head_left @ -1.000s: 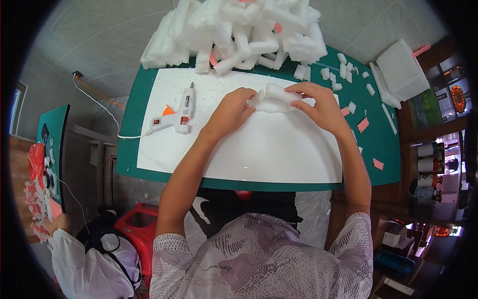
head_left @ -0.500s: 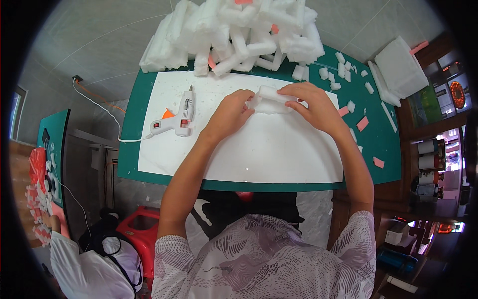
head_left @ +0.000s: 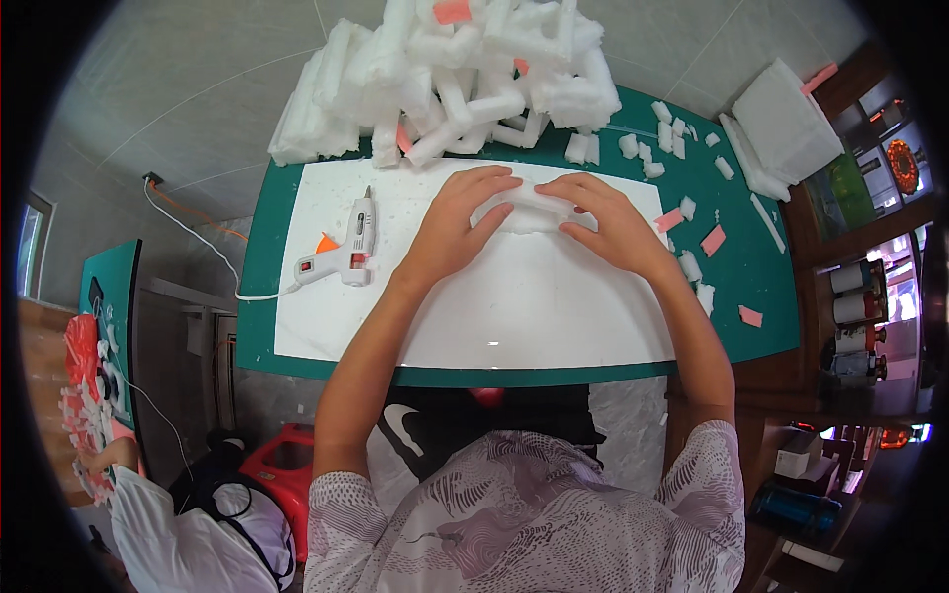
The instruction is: Apply hot glue to foam pieces and assemble them into a structure.
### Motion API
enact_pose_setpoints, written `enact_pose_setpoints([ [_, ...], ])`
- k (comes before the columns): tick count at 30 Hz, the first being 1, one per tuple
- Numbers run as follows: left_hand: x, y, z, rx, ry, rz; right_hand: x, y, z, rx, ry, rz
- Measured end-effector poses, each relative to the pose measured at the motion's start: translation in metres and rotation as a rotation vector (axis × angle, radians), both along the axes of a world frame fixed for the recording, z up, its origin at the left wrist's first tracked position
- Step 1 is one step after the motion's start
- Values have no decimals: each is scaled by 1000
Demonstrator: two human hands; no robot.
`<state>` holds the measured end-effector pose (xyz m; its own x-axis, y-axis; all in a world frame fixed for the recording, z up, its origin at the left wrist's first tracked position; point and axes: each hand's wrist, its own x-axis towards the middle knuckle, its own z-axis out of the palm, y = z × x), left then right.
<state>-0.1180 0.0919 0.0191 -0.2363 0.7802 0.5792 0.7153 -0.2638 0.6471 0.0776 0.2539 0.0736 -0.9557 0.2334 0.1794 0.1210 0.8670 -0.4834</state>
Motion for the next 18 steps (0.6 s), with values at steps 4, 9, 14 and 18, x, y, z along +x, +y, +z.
enact_pose_setpoints([
  [4,-2,4,5,-24,-35,20,1,2,-6,-62,24,-5],
  [9,-4,3,4,-19,-49,41,0,1,-7,-172,39,-59],
  [14,-1,4,4,-17,-77,58,1,5,-14,-254,96,-66],
  [18,-2,3,4,-24,-96,55,1,7,-18,-261,109,-68],
])
